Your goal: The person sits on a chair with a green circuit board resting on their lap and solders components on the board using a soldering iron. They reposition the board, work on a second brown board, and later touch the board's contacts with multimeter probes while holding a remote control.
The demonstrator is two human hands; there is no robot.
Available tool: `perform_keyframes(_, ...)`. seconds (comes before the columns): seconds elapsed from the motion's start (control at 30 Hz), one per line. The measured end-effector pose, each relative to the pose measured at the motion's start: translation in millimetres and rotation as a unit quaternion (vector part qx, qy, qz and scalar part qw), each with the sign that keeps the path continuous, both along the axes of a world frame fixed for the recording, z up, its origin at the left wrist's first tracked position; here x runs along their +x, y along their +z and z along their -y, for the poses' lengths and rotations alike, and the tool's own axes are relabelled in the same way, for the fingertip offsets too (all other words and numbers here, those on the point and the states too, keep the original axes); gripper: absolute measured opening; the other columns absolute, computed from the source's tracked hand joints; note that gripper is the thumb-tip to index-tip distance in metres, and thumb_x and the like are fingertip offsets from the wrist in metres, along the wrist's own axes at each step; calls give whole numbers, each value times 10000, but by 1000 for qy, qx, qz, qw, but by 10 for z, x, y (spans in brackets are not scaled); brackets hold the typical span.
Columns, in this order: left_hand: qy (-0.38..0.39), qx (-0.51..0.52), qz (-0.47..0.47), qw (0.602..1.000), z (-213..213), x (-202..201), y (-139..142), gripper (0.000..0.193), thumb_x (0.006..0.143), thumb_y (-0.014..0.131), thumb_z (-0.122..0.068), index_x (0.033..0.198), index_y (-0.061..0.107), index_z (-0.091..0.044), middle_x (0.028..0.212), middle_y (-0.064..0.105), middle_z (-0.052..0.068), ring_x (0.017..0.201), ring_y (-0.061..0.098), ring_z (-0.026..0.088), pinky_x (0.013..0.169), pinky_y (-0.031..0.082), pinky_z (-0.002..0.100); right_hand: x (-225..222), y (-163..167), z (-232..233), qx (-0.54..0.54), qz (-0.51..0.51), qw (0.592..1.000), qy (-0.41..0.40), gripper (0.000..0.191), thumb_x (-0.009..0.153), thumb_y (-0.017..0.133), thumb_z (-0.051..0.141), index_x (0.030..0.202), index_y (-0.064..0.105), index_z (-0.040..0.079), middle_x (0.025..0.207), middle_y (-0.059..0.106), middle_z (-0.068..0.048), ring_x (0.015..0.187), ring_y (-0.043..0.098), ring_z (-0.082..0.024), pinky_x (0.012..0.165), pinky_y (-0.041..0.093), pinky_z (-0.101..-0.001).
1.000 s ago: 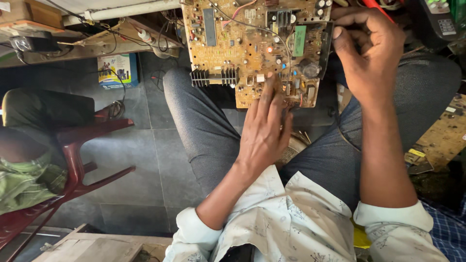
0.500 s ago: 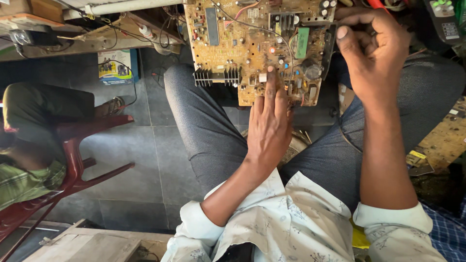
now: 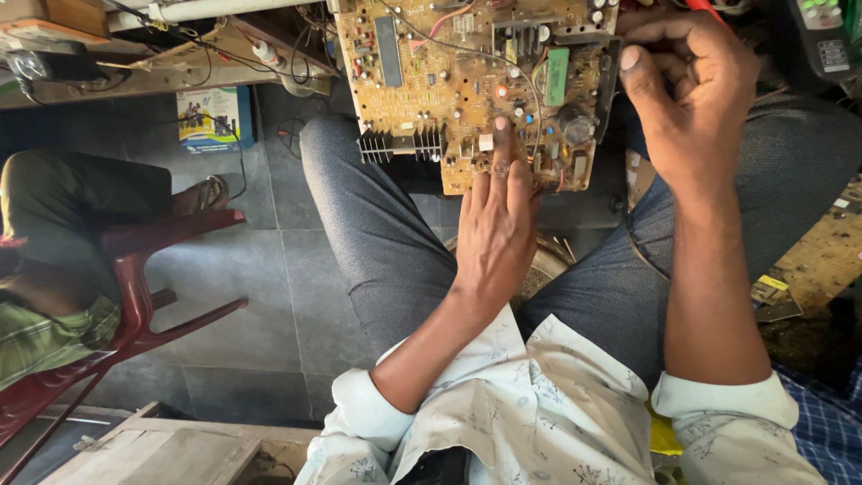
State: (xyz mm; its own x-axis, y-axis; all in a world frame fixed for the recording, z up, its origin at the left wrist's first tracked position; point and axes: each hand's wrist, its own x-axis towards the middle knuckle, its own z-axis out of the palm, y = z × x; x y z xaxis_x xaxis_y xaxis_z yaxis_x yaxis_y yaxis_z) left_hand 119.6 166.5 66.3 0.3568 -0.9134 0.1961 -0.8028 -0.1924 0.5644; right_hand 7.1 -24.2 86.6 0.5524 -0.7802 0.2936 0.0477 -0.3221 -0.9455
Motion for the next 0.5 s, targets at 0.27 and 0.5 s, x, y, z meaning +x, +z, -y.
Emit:
perform_keyframes(0.27, -33, 12, 34, 999, -32, 35, -99, 451, 892, 571, 51, 1337, 497, 36, 1693, 282, 201, 1186, 596, 347, 1068, 490, 445, -43, -79, 4, 28, -18, 999, -8, 182, 1110, 710, 116, 1177, 632, -34, 1107, 705, -62, 762, 574, -8, 649, 453, -149)
perform_keyframes(0.5, -41, 12, 43, 998, -43, 45, -144, 484, 897, 564, 53, 1376, 500, 58, 1685, 277, 202, 1131, 599, 327, 1013, 491, 435, -54, -98, 7, 17, -30, 999, -10, 212, 1115, 717, 165, 1184, 653, -25, 1020, 672, -19, 691, 500, 13, 590, 380, -141)
